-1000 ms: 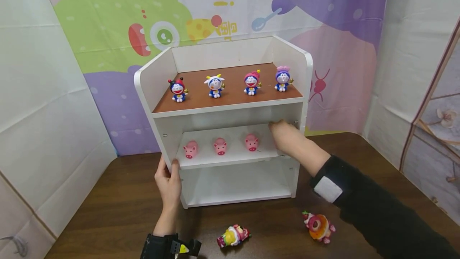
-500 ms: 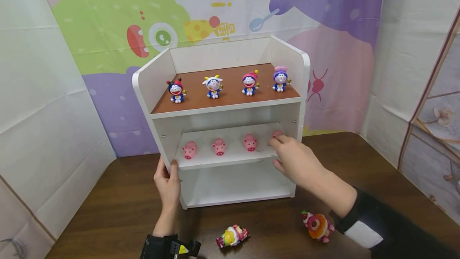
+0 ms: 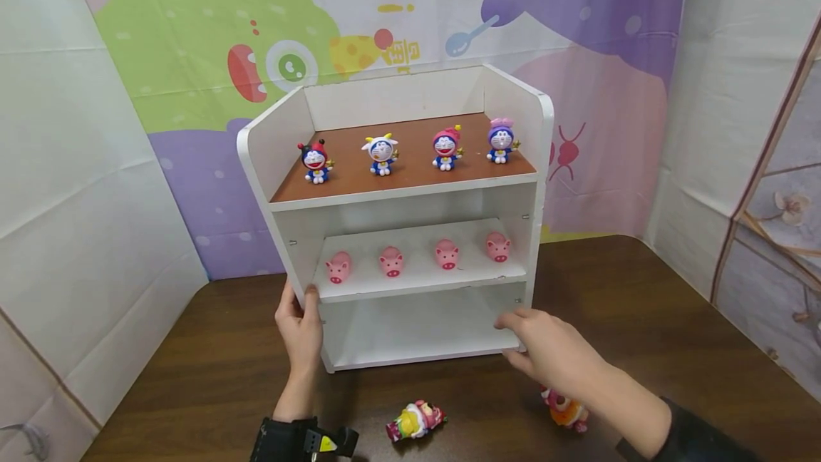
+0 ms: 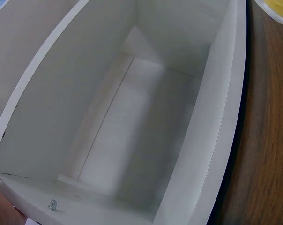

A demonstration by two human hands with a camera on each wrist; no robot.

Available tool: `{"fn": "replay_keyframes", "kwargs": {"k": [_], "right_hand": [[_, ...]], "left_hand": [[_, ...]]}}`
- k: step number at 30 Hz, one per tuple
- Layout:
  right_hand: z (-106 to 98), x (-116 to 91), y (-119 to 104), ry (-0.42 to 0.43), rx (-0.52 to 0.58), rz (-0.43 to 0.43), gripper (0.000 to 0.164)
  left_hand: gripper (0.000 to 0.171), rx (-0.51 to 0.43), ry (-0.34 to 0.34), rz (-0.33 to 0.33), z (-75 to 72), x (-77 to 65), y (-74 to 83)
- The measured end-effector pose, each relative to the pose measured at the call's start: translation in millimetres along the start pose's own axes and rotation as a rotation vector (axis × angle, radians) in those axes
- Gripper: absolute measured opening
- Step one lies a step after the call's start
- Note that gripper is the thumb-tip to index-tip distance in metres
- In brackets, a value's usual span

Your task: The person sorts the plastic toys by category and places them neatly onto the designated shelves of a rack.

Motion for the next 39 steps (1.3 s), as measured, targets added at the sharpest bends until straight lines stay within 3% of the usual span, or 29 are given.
{"fn": "replay_keyframes", "kwargs": {"k": [3,7,10,19,24,27,32,39], "right_hand": [[17,-6,12,-0.074,0.059,0.013,0.030],[37,-13,28,-0.172,0.116,0.039,0.035],[49,-19,38,-0.239,0.156,0.055,0.038],[75,-32,59,-0.423,0.273,0.077,0.050],[87,-43,63,-0.500,0.433,0.135,0.050],[92,-47,64,-0.524,0.478,0.145,0.043],[94,-46,63,-0.503,0.420,0.097,0.028],[95,-45,63,-0.490,0.417,0.075,0.024]], "left_hand": [[0.043,-0.009,0.002,0.003,-0.7,0.1,-3.7],[0.042,0.006,-0.008,0.013,2.4,-0.1,12.2],[0.042,0.008,-0.014,0.017,3.1,0.0,15.6],[0.045,-0.011,-0.005,0.008,-1.1,0.6,-9.6],[0.045,-0.005,0.001,0.023,-2.1,0.1,-11.2],[0.045,-0.002,0.003,0.019,-2.3,0.0,-11.9],[0.044,0.000,0.009,0.017,-2.8,0.4,-12.5],[0.045,-0.001,0.003,0.014,-2.6,0.4,-12.6]]}}
Point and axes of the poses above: each hand's wrist, its own x-axis towards the middle knuckle, its own z-axis out of the palm, y = z × x, the point moved 9 cm from there along x, towards the middle knuckle, and after that the axes turned 3 degrees about -x, right-handed, at the moved point
